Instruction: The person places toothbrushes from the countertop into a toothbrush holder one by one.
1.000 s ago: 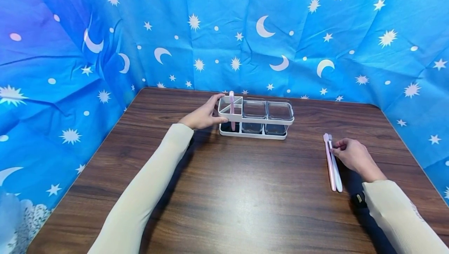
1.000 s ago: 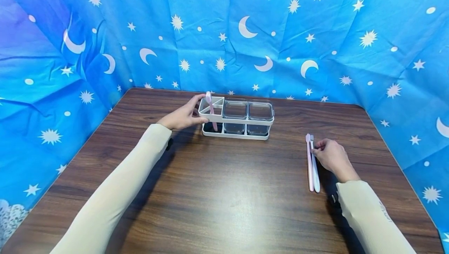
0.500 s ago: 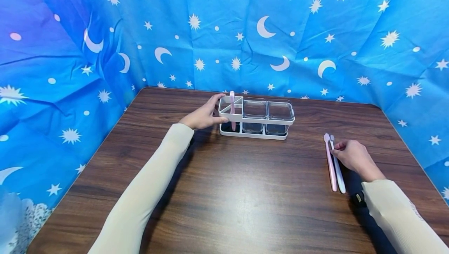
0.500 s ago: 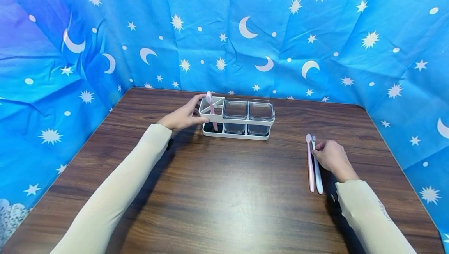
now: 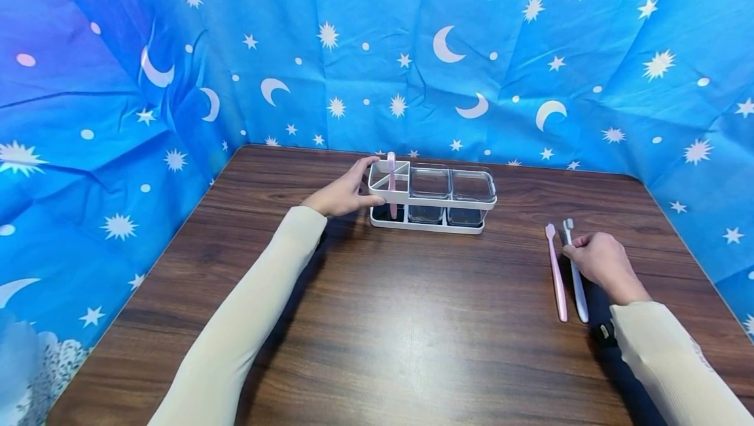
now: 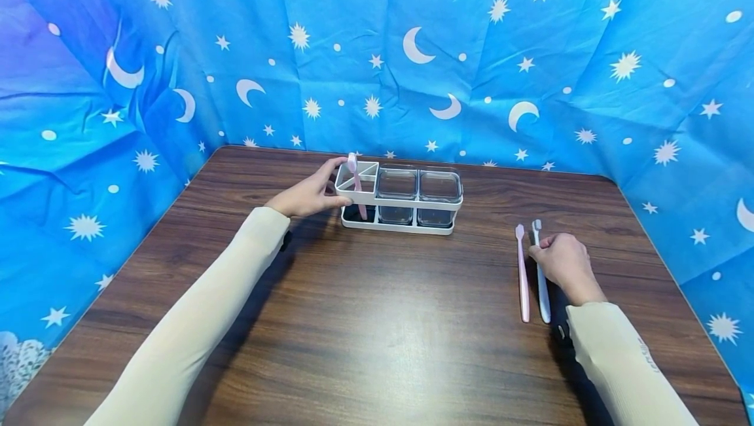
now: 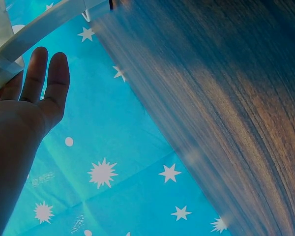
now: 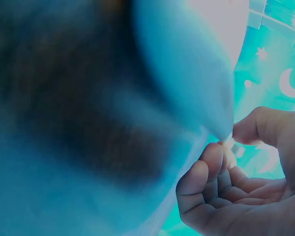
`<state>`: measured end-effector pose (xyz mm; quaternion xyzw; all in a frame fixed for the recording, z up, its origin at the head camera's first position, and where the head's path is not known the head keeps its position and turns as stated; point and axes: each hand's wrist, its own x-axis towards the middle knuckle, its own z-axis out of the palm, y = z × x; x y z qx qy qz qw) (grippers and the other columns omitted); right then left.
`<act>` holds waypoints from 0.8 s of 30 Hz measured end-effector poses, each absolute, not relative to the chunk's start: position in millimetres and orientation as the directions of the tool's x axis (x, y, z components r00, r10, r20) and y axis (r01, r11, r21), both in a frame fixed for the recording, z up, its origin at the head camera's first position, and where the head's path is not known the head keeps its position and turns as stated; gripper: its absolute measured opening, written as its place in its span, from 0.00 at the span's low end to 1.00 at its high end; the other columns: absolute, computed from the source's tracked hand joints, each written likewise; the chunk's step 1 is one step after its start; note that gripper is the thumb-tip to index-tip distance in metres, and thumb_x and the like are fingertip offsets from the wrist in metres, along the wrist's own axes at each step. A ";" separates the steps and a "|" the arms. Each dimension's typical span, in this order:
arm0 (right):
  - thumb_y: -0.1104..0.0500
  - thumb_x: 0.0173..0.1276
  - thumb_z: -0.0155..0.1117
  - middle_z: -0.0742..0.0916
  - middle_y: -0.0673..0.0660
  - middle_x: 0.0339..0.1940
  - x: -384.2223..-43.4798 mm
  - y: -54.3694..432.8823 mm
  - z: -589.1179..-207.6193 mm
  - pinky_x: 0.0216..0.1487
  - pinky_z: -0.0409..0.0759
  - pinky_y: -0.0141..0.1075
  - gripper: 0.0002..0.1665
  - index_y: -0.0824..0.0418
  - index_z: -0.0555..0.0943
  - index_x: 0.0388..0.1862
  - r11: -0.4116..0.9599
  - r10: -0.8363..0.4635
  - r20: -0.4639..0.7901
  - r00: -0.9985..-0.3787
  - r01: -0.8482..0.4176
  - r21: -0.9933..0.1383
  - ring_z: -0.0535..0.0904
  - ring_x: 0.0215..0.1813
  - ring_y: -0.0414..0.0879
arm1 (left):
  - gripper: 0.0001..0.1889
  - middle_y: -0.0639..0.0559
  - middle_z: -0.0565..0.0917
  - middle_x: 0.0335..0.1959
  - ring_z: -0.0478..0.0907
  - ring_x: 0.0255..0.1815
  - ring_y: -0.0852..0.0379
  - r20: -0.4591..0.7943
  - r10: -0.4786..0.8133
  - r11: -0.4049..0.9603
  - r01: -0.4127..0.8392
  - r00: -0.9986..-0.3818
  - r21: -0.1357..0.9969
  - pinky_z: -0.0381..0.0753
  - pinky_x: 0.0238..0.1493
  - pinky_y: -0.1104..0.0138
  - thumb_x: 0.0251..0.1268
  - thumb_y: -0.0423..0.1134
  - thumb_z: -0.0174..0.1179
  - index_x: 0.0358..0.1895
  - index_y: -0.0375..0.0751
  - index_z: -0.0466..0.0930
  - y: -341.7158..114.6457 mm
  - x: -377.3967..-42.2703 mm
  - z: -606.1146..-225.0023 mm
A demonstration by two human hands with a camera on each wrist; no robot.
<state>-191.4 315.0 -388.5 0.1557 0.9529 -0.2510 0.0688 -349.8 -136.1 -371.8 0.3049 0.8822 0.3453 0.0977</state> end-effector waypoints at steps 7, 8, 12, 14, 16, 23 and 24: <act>0.56 0.68 0.55 0.77 0.63 0.29 -189.5 315.7 -380.6 0.24 0.68 0.38 0.20 0.75 0.77 0.41 0.817 0.280 -0.154 -0.948 0.319 -0.480 0.71 0.30 0.53 | 0.47 0.47 0.62 0.62 0.67 0.55 0.53 0.045 0.610 0.566 0.475 -0.791 0.674 0.67 0.58 0.56 0.60 0.53 0.64 0.74 0.48 0.43 -136.1 -349.9 -372.1; 0.55 0.68 0.55 0.77 0.63 0.29 -189.8 315.6 -379.1 0.24 0.68 0.38 0.20 0.75 0.77 0.41 0.816 0.284 -0.140 -0.948 0.316 -0.484 0.71 0.30 0.54 | 0.46 0.47 0.62 0.61 0.67 0.55 0.53 0.047 0.610 0.564 0.476 -0.791 0.675 0.67 0.57 0.56 0.60 0.53 0.64 0.74 0.49 0.43 -136.0 -349.8 -372.1; 0.55 0.68 0.55 0.78 0.64 0.30 -189.9 314.0 -371.5 0.24 0.68 0.38 0.20 0.75 0.76 0.41 0.820 0.293 -0.092 -0.952 0.299 -0.488 0.72 0.31 0.54 | 0.46 0.47 0.63 0.60 0.68 0.53 0.53 0.051 0.612 0.560 0.477 -0.789 0.678 0.68 0.56 0.57 0.60 0.52 0.64 0.74 0.48 0.43 -136.4 -349.9 -372.4; 0.55 0.69 0.55 0.78 0.65 0.31 -189.6 312.2 -368.5 0.25 0.70 0.38 0.19 0.74 0.75 0.42 0.823 0.296 -0.070 -0.953 0.292 -0.488 0.72 0.31 0.55 | 0.47 0.47 0.63 0.60 0.68 0.54 0.53 0.048 0.610 0.563 0.475 -0.791 0.677 0.68 0.56 0.57 0.60 0.53 0.64 0.74 0.48 0.43 -136.5 -349.4 -372.3; 0.57 0.68 0.54 0.77 0.66 0.33 -189.3 310.8 -366.3 0.25 0.71 0.39 0.18 0.74 0.74 0.43 0.824 0.293 -0.042 -0.955 0.275 -0.495 0.72 0.31 0.55 | 0.47 0.47 0.62 0.61 0.67 0.54 0.53 0.045 0.608 0.566 0.473 -0.792 0.675 0.67 0.57 0.56 0.59 0.53 0.64 0.74 0.48 0.43 -136.7 -349.2 -372.5; 0.59 0.67 0.54 0.79 0.67 0.33 -188.2 302.0 -360.5 0.25 0.71 0.37 0.16 0.73 0.75 0.42 0.843 0.268 0.136 -0.954 0.164 -0.513 0.74 0.31 0.55 | 0.47 0.46 0.61 0.63 0.67 0.55 0.52 0.034 0.609 0.572 0.468 -0.793 0.674 0.67 0.57 0.56 0.59 0.54 0.63 0.74 0.48 0.42 -136.9 -347.8 -370.3; 0.59 0.68 0.54 0.80 0.67 0.33 -188.0 301.1 -359.4 0.25 0.70 0.37 0.15 0.73 0.75 0.41 0.846 0.264 0.162 -0.951 0.147 -0.512 0.74 0.31 0.55 | 0.47 0.46 0.61 0.63 0.67 0.55 0.52 0.032 0.608 0.572 0.466 -0.793 0.675 0.67 0.57 0.56 0.60 0.53 0.64 0.74 0.48 0.42 -136.7 -347.2 -369.7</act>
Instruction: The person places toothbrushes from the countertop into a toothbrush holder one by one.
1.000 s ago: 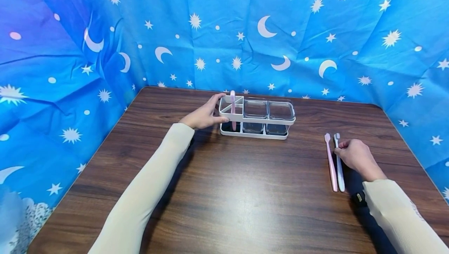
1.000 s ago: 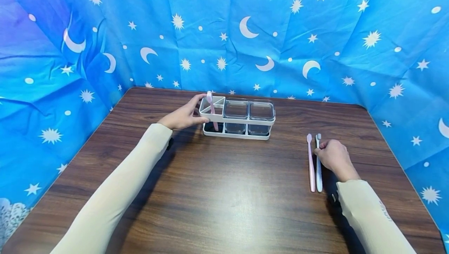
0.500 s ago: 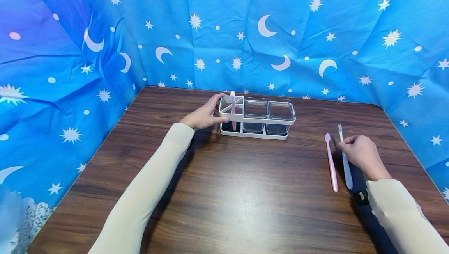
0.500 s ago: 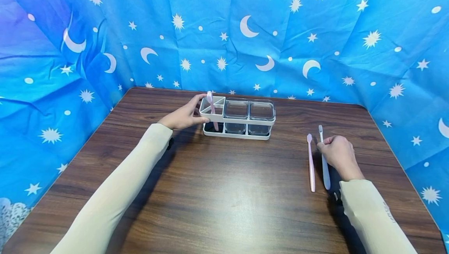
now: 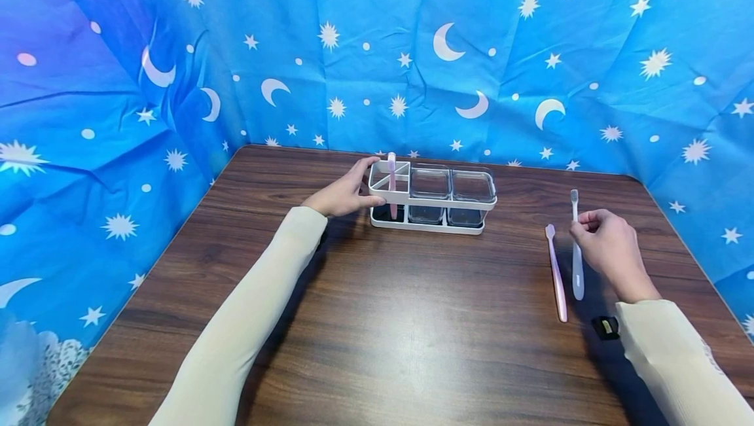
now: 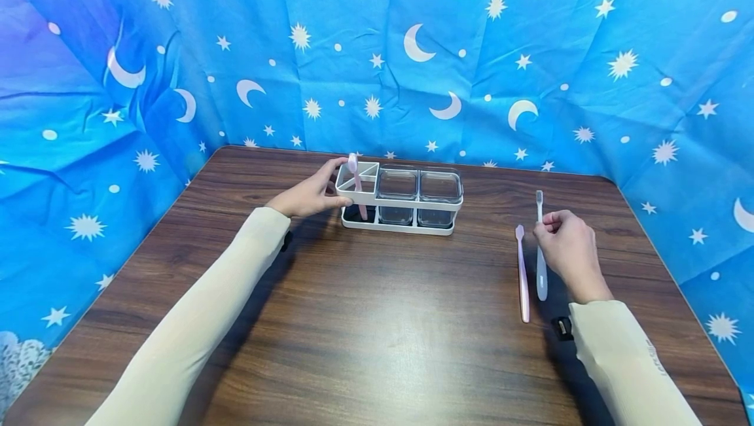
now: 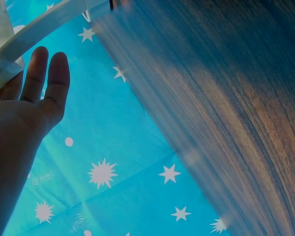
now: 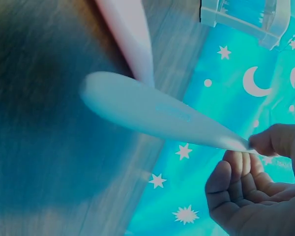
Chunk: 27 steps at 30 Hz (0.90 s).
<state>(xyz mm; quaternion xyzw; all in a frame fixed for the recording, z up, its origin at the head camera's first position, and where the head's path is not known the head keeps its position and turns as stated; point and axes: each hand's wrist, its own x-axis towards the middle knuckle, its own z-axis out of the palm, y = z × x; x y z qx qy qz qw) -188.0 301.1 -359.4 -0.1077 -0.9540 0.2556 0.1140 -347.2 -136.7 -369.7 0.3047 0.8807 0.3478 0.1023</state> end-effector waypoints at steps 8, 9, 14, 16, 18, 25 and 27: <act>0.58 0.71 0.54 0.79 0.66 0.35 -186.3 292.5 -351.1 0.23 0.68 0.27 0.17 0.72 0.75 0.47 0.822 0.295 0.262 -0.919 0.104 -0.561 0.74 0.33 0.55 | 0.46 0.48 0.63 0.60 0.67 0.54 0.52 0.031 0.606 0.570 0.462 -0.795 0.680 0.68 0.56 0.57 0.60 0.52 0.64 0.74 0.49 0.42 -134.7 -345.3 -367.6; 0.58 0.71 0.54 0.79 0.66 0.36 -186.3 291.3 -350.1 0.23 0.67 0.27 0.17 0.72 0.75 0.47 0.820 0.298 0.278 -0.913 0.096 -0.564 0.73 0.33 0.54 | 0.46 0.48 0.63 0.60 0.67 0.54 0.53 0.030 0.606 0.572 0.461 -0.795 0.678 0.68 0.56 0.57 0.60 0.52 0.63 0.74 0.50 0.42 -134.9 -345.6 -368.0; 0.58 0.70 0.57 0.81 0.65 0.35 -186.6 281.8 -344.3 0.27 0.65 0.25 0.15 0.70 0.76 0.46 0.818 0.307 0.384 -0.871 0.035 -0.574 0.72 0.33 0.48 | 0.46 0.48 0.63 0.59 0.67 0.54 0.52 0.026 0.605 0.574 0.458 -0.796 0.679 0.68 0.56 0.57 0.60 0.53 0.63 0.74 0.52 0.42 -135.3 -346.9 -369.2; 0.58 0.70 0.57 0.81 0.62 0.35 -186.5 277.2 -341.6 0.29 0.65 0.23 0.14 0.69 0.76 0.46 0.812 0.310 0.425 -0.850 0.004 -0.584 0.71 0.32 0.44 | 0.46 0.48 0.63 0.59 0.67 0.54 0.51 0.026 0.607 0.570 0.459 -0.794 0.681 0.68 0.56 0.56 0.60 0.53 0.63 0.74 0.51 0.42 -135.5 -347.2 -369.0; 0.58 0.69 0.58 0.81 0.60 0.35 -186.7 272.6 -338.8 0.30 0.65 0.21 0.13 0.67 0.77 0.45 0.799 0.313 0.467 -0.827 -0.036 -0.600 0.70 0.31 0.40 | 0.46 0.48 0.63 0.60 0.67 0.55 0.50 0.028 0.609 0.567 0.460 -0.793 0.683 0.68 0.56 0.56 0.60 0.53 0.63 0.74 0.50 0.42 -135.6 -347.5 -369.0; 0.61 0.66 0.62 0.80 0.47 0.33 -186.3 256.8 -326.8 0.32 0.68 0.18 0.11 0.67 0.78 0.43 0.752 0.304 0.589 -0.749 -0.191 -0.631 0.73 0.30 0.33 | 0.47 0.47 0.62 0.60 0.67 0.55 0.50 0.027 0.610 0.568 0.461 -0.792 0.682 0.68 0.56 0.56 0.60 0.53 0.63 0.74 0.48 0.42 -135.5 -346.4 -367.8; 0.61 0.65 0.63 0.79 0.43 0.33 -185.5 252.8 -323.5 0.32 0.68 0.19 0.11 0.68 0.78 0.42 0.738 0.299 0.614 -0.730 -0.232 -0.634 0.74 0.31 0.33 | 0.46 0.47 0.62 0.60 0.68 0.54 0.50 0.021 0.609 0.570 0.456 -0.793 0.683 0.68 0.55 0.56 0.60 0.53 0.63 0.74 0.50 0.41 -135.5 -345.9 -367.7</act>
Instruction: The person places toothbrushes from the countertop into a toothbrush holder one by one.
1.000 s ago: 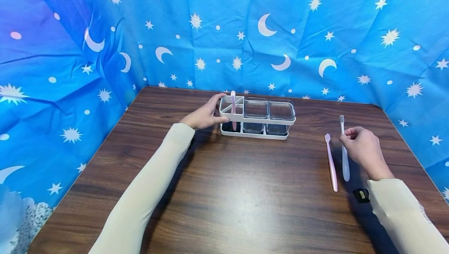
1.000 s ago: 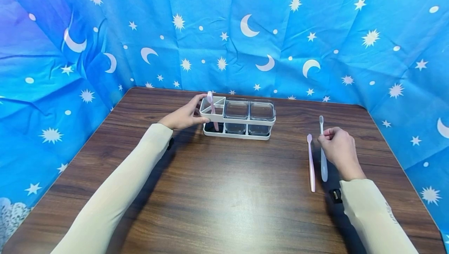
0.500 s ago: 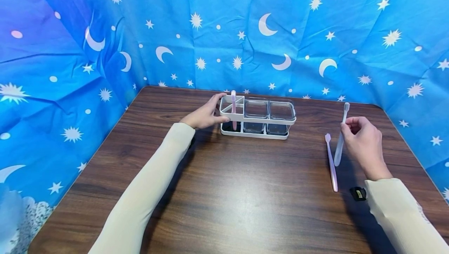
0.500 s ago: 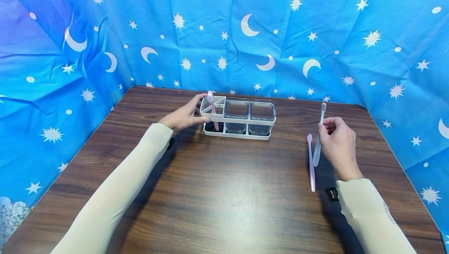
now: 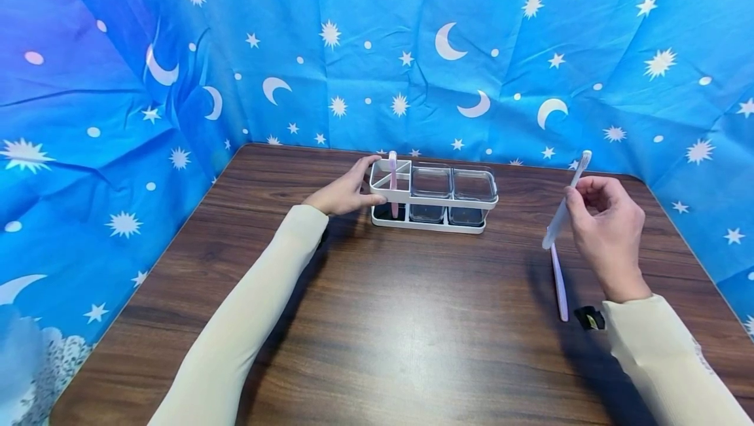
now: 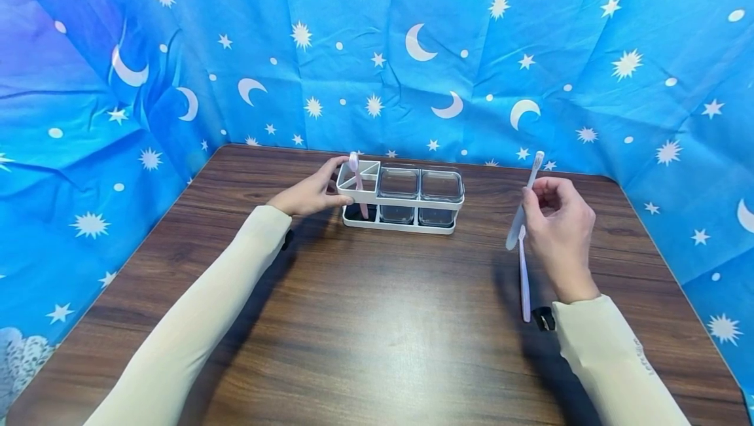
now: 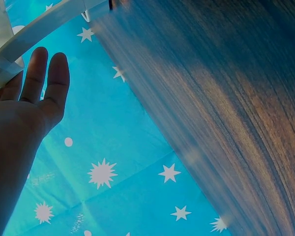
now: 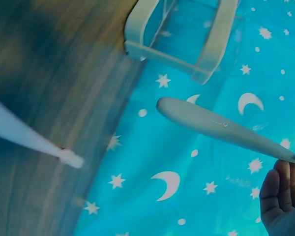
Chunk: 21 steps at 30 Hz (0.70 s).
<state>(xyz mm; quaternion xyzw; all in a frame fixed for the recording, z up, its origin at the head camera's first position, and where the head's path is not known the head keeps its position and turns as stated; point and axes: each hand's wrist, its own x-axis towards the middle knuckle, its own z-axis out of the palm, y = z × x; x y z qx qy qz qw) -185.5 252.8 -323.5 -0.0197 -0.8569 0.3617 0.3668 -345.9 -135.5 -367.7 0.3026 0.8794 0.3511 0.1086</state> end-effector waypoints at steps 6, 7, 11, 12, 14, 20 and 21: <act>0.65 0.61 0.68 0.81 0.43 0.33 -183.8 242.7 -314.3 0.34 0.69 0.22 0.12 0.70 0.80 0.41 0.699 0.271 0.683 -0.678 -0.349 -0.624 0.75 0.33 0.33 | 0.46 0.48 0.62 0.61 0.68 0.52 0.53 0.017 0.606 0.579 0.455 -0.796 0.676 0.69 0.54 0.57 0.60 0.54 0.63 0.74 0.51 0.41 -136.0 -347.8 -369.1; 0.66 0.60 0.68 0.82 0.44 0.33 -183.5 241.4 -313.0 0.34 0.69 0.21 0.12 0.71 0.80 0.41 0.695 0.267 0.691 -0.672 -0.363 -0.621 0.75 0.33 0.33 | 0.47 0.48 0.62 0.61 0.68 0.52 0.53 0.019 0.606 0.578 0.457 -0.795 0.676 0.69 0.54 0.57 0.60 0.54 0.63 0.74 0.51 0.41 -136.0 -348.0 -369.3; 0.68 0.59 0.68 0.83 0.52 0.34 -183.5 236.3 -308.7 0.36 0.70 0.21 0.12 0.73 0.80 0.40 0.683 0.259 0.709 -0.656 -0.394 -0.615 0.76 0.33 0.33 | 0.47 0.48 0.62 0.61 0.67 0.53 0.53 0.028 0.611 0.572 0.466 -0.791 0.675 0.68 0.55 0.56 0.60 0.55 0.63 0.74 0.49 0.41 -135.9 -349.3 -369.7; 0.69 0.59 0.68 0.83 0.54 0.35 -183.3 234.8 -307.7 0.37 0.71 0.21 0.12 0.73 0.80 0.41 0.682 0.257 0.709 -0.657 -0.397 -0.614 0.76 0.34 0.33 | 0.47 0.48 0.62 0.61 0.67 0.53 0.53 0.028 0.612 0.572 0.467 -0.791 0.675 0.68 0.55 0.56 0.60 0.55 0.63 0.74 0.49 0.41 -136.0 -349.4 -369.6; 0.69 0.59 0.68 0.84 0.56 0.35 -183.2 231.2 -305.3 0.37 0.71 0.21 0.12 0.74 0.79 0.40 0.677 0.248 0.712 -0.657 -0.407 -0.612 0.77 0.34 0.32 | 0.47 0.48 0.62 0.61 0.67 0.54 0.53 0.027 0.614 0.572 0.468 -0.789 0.674 0.68 0.56 0.56 0.60 0.55 0.62 0.75 0.49 0.41 -136.2 -349.7 -369.5; 0.71 0.57 0.69 0.84 0.58 0.36 -186.1 219.7 -299.2 0.39 0.73 0.22 0.12 0.73 0.80 0.41 0.649 0.206 0.732 -0.650 -0.469 -0.599 0.78 0.36 0.34 | 0.47 0.48 0.62 0.60 0.67 0.52 0.53 0.027 0.614 0.570 0.467 -0.789 0.676 0.69 0.55 0.56 0.60 0.54 0.63 0.74 0.48 0.41 -136.2 -348.8 -369.5; 0.71 0.57 0.69 0.84 0.58 0.36 -187.0 217.6 -298.1 0.39 0.73 0.22 0.12 0.73 0.80 0.40 0.639 0.205 0.737 -0.645 -0.482 -0.599 0.78 0.36 0.35 | 0.47 0.48 0.63 0.60 0.68 0.52 0.53 0.028 0.614 0.570 0.468 -0.788 0.676 0.69 0.54 0.56 0.60 0.53 0.63 0.74 0.48 0.41 -136.2 -348.8 -369.6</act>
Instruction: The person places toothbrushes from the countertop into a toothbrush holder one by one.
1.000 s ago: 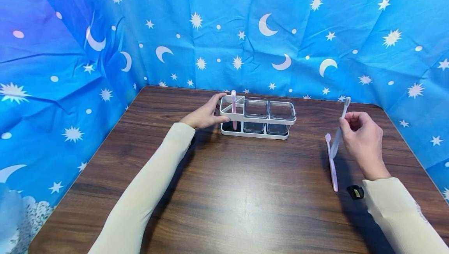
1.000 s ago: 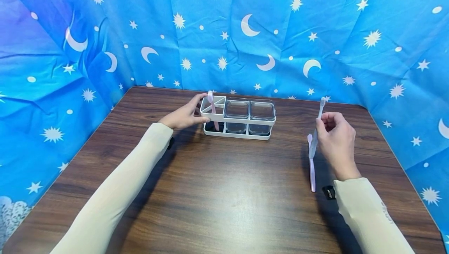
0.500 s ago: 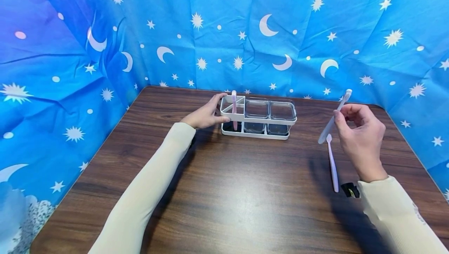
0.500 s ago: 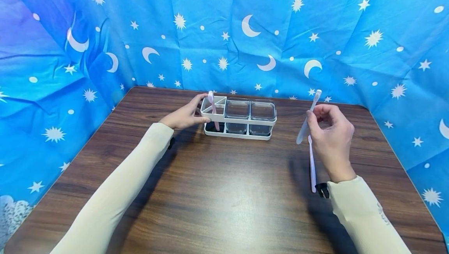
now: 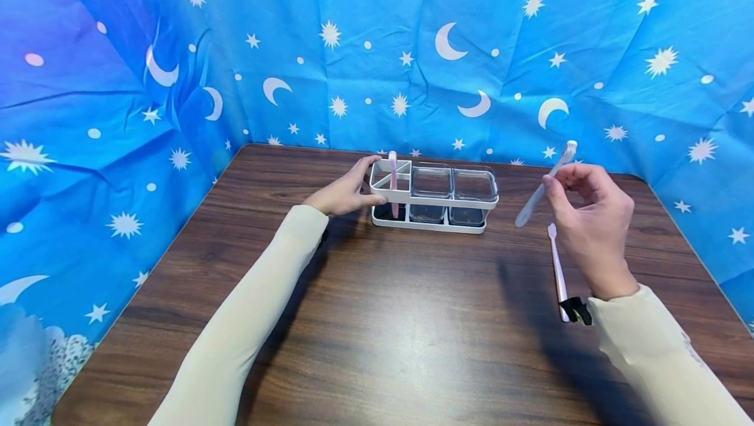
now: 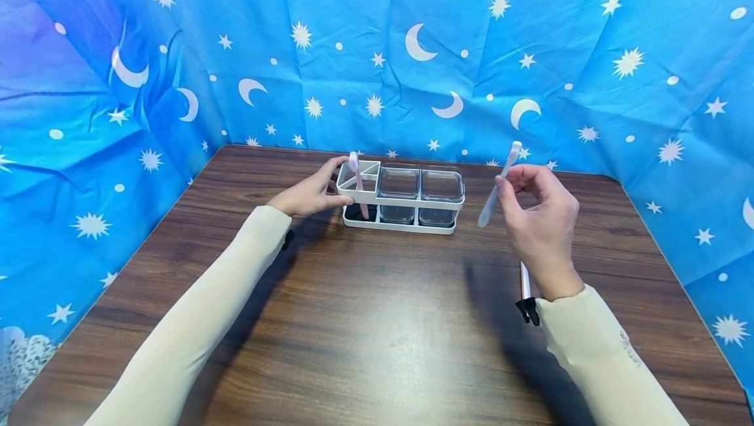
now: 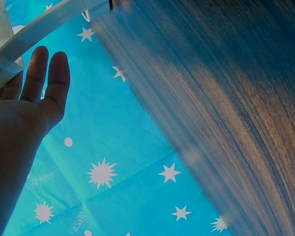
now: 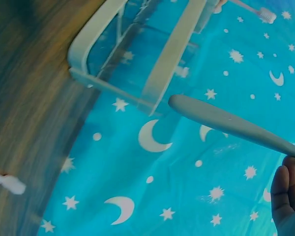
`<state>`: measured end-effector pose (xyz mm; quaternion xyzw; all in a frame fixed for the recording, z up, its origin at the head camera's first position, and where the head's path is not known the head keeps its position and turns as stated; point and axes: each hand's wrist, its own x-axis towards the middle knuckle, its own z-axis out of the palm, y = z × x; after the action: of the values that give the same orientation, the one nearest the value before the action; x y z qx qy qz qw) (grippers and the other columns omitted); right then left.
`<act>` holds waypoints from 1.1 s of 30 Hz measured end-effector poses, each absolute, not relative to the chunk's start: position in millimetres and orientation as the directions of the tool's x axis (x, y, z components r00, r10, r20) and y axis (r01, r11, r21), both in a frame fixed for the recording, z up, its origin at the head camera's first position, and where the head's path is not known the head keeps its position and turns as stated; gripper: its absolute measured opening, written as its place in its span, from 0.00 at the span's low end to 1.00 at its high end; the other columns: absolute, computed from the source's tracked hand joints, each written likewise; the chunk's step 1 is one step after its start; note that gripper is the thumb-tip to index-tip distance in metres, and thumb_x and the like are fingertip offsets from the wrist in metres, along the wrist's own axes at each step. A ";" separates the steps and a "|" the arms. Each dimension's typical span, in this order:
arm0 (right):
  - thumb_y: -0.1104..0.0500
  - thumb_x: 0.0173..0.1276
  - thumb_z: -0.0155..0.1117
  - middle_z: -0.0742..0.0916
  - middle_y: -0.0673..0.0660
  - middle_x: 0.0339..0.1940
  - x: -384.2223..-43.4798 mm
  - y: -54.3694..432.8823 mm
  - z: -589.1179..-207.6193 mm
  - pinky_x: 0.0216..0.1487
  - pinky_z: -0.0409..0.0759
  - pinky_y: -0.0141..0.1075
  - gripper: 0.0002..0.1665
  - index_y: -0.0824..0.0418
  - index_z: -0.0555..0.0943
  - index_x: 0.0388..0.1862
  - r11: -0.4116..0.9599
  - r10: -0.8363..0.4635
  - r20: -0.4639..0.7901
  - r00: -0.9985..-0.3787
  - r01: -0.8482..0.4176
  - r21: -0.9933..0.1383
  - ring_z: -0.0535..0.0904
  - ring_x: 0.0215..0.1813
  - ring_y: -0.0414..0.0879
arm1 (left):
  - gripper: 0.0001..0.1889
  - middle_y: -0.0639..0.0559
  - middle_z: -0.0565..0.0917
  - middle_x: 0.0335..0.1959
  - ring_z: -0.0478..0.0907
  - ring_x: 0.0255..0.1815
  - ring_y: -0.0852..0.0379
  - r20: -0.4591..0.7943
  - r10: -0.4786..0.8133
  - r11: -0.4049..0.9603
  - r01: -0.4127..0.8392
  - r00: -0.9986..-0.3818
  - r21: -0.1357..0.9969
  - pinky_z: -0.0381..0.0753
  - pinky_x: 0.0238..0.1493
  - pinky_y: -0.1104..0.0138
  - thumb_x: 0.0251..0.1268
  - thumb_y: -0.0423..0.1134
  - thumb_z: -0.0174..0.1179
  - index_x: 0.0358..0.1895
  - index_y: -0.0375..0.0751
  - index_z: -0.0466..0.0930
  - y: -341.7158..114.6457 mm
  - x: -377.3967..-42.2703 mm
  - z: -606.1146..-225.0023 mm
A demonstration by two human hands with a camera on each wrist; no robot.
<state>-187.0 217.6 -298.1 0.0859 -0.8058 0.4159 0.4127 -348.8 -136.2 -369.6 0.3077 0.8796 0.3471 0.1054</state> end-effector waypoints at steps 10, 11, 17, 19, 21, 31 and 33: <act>0.72 0.58 0.67 0.83 0.58 0.38 -192.7 189.3 -281.0 0.44 0.76 0.27 0.13 0.76 0.78 0.42 0.518 0.234 0.762 -0.603 -0.587 -0.623 0.79 0.38 0.42 | 0.47 0.48 0.61 0.61 0.67 0.55 0.50 0.029 0.613 0.566 0.465 -0.790 0.681 0.68 0.55 0.56 0.60 0.55 0.62 0.74 0.49 0.41 -136.2 -349.7 -370.7; 0.71 0.58 0.68 0.84 0.58 0.38 -194.3 188.5 -282.1 0.43 0.76 0.27 0.13 0.75 0.79 0.42 0.517 0.234 0.766 -0.599 -0.591 -0.620 0.79 0.38 0.42 | 0.47 0.47 0.61 0.61 0.67 0.55 0.50 0.026 0.614 0.567 0.464 -0.789 0.680 0.68 0.55 0.56 0.60 0.55 0.62 0.74 0.49 0.41 -136.3 -349.7 -371.0; 0.71 0.58 0.68 0.84 0.59 0.38 -197.5 179.1 -282.8 0.44 0.77 0.29 0.12 0.75 0.79 0.41 0.484 0.232 0.786 -0.573 -0.633 -0.604 0.79 0.38 0.44 | 0.47 0.47 0.62 0.60 0.67 0.54 0.53 0.028 0.620 0.564 0.470 -0.784 0.679 0.68 0.56 0.56 0.60 0.54 0.62 0.74 0.47 0.41 -136.1 -348.4 -370.4; 0.71 0.58 0.67 0.84 0.60 0.37 -198.4 175.9 -282.4 0.44 0.77 0.30 0.12 0.75 0.80 0.41 0.474 0.226 0.793 -0.566 -0.647 -0.597 0.79 0.37 0.44 | 0.47 0.47 0.63 0.60 0.67 0.53 0.53 0.032 0.621 0.560 0.471 -0.783 0.682 0.68 0.55 0.57 0.60 0.53 0.63 0.74 0.47 0.41 -136.0 -348.1 -369.4; 0.72 0.58 0.67 0.84 0.61 0.37 -199.7 173.2 -282.0 0.43 0.77 0.29 0.12 0.75 0.80 0.41 0.470 0.218 0.799 -0.560 -0.657 -0.589 0.79 0.37 0.44 | 0.47 0.47 0.63 0.59 0.68 0.53 0.53 0.030 0.623 0.557 0.470 -0.782 0.684 0.69 0.55 0.57 0.60 0.53 0.63 0.74 0.47 0.41 -135.9 -348.6 -369.5; 0.74 0.57 0.67 0.83 0.63 0.36 -204.2 166.0 -278.9 0.44 0.77 0.30 0.11 0.74 0.81 0.41 0.470 0.209 0.816 -0.539 -0.677 -0.567 0.79 0.38 0.44 | 0.47 0.47 0.62 0.60 0.68 0.51 0.53 0.022 0.622 0.560 0.464 -0.783 0.687 0.70 0.54 0.57 0.60 0.53 0.63 0.74 0.47 0.41 -135.7 -347.5 -368.3; 0.74 0.57 0.67 0.83 0.62 0.36 -204.8 164.2 -278.6 0.44 0.78 0.31 0.11 0.74 0.81 0.41 0.455 0.206 0.816 -0.540 -0.685 -0.568 0.79 0.38 0.45 | 0.47 0.47 0.62 0.60 0.68 0.52 0.53 0.020 0.617 0.563 0.459 -0.786 0.687 0.70 0.54 0.57 0.60 0.53 0.63 0.74 0.48 0.41 -135.9 -347.0 -367.8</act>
<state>-204.8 164.2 -278.6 0.1655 -0.7247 0.4949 0.4500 -347.0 -135.9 -367.8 0.3070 0.8768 0.3527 0.1122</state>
